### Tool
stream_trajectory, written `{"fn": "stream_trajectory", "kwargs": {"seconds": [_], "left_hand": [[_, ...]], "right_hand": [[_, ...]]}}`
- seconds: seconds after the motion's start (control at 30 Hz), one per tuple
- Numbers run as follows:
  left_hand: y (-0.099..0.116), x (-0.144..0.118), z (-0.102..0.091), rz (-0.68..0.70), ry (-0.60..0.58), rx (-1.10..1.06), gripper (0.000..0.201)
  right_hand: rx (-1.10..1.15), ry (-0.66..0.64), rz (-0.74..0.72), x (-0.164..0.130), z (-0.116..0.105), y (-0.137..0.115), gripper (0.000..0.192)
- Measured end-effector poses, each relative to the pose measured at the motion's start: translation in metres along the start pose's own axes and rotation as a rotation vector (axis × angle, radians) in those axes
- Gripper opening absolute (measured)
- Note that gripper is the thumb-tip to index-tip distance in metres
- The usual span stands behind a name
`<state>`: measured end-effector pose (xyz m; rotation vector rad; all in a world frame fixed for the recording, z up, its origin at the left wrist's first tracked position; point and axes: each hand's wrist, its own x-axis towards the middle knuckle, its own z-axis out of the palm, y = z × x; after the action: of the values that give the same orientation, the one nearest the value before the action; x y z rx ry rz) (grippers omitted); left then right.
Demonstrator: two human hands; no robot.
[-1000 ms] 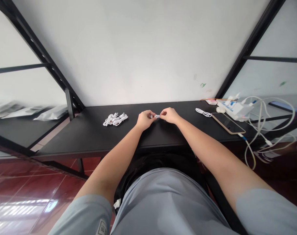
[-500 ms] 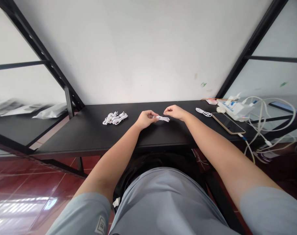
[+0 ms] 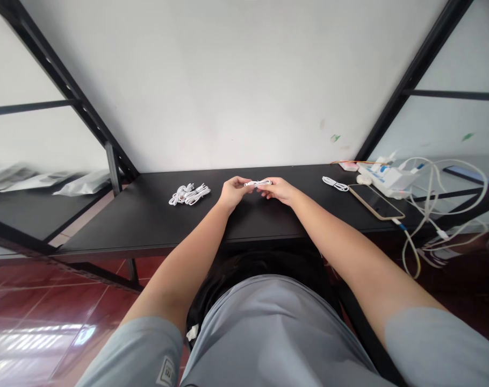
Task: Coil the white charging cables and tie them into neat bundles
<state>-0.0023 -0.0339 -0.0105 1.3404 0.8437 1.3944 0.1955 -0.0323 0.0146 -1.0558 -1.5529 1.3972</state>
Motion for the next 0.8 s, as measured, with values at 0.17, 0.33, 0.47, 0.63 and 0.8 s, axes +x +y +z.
{"fn": "stream_trajectory", "kwargs": {"seconds": [0.17, 0.33, 0.47, 0.63, 0.8], "left_hand": [[0.000, 0.002, -0.001, 0.012, 0.115, -0.104, 0.041], [0.002, 0.003, -0.003, 0.005, 0.152, -0.156, 0.040], [0.000, 0.002, -0.004, -0.009, 0.077, -0.127, 0.041], [-0.004, 0.001, -0.003, 0.013, -0.003, -0.018, 0.042], [-0.003, -0.001, -0.001, 0.018, -0.019, -0.002, 0.042]], "right_hand": [[-0.085, 0.159, 0.021, 0.008, 0.007, 0.008, 0.014], [-0.173, 0.389, -0.011, 0.008, 0.002, 0.012, 0.009], [-0.013, 0.219, -0.021, 0.002, 0.008, 0.007, 0.021], [0.094, 0.189, -0.020, 0.002, 0.016, 0.008, 0.021], [0.153, 0.172, -0.067, 0.004, 0.011, 0.015, 0.026]]}}
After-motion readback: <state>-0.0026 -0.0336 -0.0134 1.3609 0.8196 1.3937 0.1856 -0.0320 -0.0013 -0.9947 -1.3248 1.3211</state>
